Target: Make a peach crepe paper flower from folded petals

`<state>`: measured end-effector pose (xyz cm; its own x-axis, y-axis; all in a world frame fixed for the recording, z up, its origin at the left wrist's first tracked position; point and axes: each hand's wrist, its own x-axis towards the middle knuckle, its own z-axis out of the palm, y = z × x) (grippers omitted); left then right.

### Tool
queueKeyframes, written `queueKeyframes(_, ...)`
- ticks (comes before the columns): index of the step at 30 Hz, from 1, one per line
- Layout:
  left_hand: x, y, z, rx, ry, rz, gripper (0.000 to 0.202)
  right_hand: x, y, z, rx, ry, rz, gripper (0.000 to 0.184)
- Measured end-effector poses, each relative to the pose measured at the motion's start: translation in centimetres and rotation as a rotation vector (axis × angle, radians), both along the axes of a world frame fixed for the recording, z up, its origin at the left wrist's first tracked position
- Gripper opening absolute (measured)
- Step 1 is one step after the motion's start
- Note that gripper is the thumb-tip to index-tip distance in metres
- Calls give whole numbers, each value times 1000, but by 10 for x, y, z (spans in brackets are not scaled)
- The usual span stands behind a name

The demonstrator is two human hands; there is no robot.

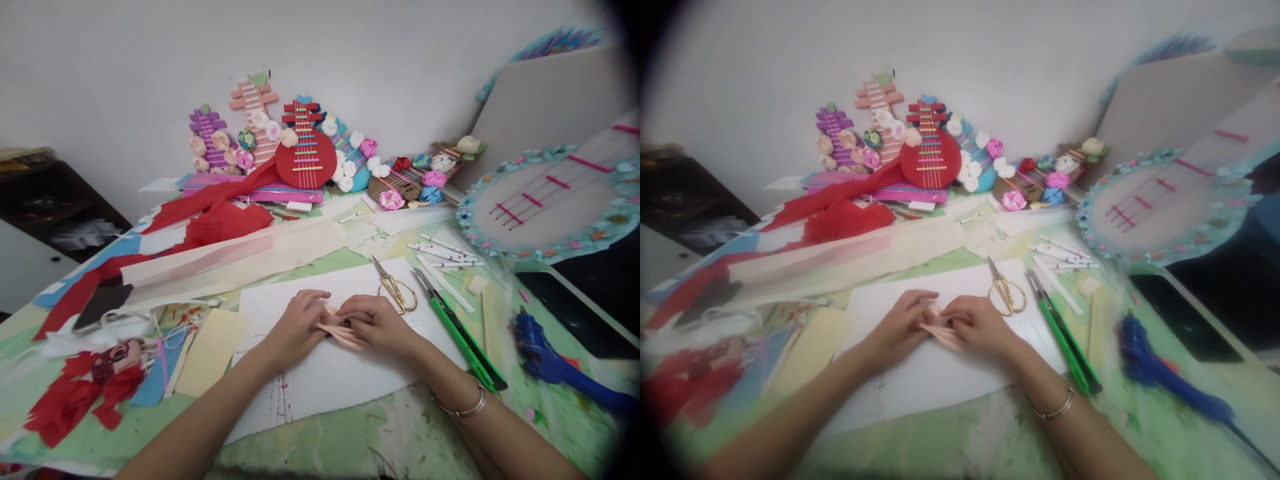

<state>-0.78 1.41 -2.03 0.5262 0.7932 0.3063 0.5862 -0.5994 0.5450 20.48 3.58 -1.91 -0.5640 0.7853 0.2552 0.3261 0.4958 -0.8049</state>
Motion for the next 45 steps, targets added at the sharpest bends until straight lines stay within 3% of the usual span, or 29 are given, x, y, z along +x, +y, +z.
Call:
queueKeyframes(5,2,0,2,-50,-55,21,11,-2,-3,10,41,-59,69,19)
queueKeyframes(11,2,0,2,-65,-51,54,12,-3,-5,16,169,-173,145,39)
queueKeyframes(13,3,0,1,-66,-44,71,12,-4,-6,16,192,-217,150,36)
queueKeyframes(16,3,0,0,-98,-42,132,10,-6,-8,13,217,-277,99,21)
queueKeyframes(19,5,0,0,-109,-54,176,13,-9,-7,7,219,-279,12,23)
queueKeyframes(25,9,-2,-2,29,41,71,21,-12,-3,-7,260,-119,-76,30)
queueKeyframes(30,16,-3,-11,-9,14,81,49,-15,-4,-10,240,-77,-72,33)
queueKeyframes(34,20,-4,-9,21,17,52,68,-17,-4,-10,197,-97,-20,44)
queueKeyframes(36,20,-3,-5,34,37,52,61,-17,-4,-9,202,-103,-16,45)
queueKeyframes(41,6,3,0,56,70,120,19,-14,-1,-9,273,-110,-76,32)
queueKeyframes(45,-4,6,-1,117,19,229,10,-10,0,-7,332,-155,-144,30)
